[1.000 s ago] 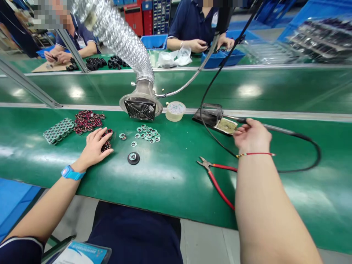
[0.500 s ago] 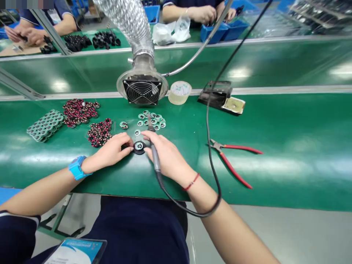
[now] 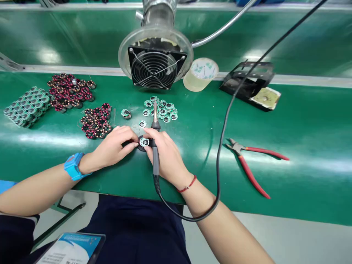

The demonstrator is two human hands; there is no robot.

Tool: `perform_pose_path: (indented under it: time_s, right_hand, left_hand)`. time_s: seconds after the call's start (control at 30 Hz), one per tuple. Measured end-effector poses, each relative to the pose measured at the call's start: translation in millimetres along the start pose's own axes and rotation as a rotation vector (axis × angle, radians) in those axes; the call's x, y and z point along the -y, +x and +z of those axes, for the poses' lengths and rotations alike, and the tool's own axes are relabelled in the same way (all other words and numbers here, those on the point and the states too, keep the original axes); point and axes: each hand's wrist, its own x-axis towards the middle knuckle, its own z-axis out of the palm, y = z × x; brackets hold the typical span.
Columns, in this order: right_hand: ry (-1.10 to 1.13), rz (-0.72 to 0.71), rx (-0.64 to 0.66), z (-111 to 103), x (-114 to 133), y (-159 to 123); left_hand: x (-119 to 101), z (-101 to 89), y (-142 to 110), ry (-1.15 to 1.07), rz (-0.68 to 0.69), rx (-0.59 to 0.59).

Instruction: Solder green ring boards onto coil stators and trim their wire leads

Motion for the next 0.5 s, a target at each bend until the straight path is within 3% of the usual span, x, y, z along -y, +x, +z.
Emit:
perform_pose_path:
  time_s: [0.27,0.5]
  right_hand:
    - [0.026,-0.058,-0.004,-4.8,2.4,-0.2]
    - [-0.096,-0.210,0.021,-10.9,10.1,-5.3]
  left_hand:
    - [-1.0,4.4,4.9,-0.381,-0.055,-0.040]
    - [-4.0,5.9,9.8,-0.449,-0.149,-0.025]
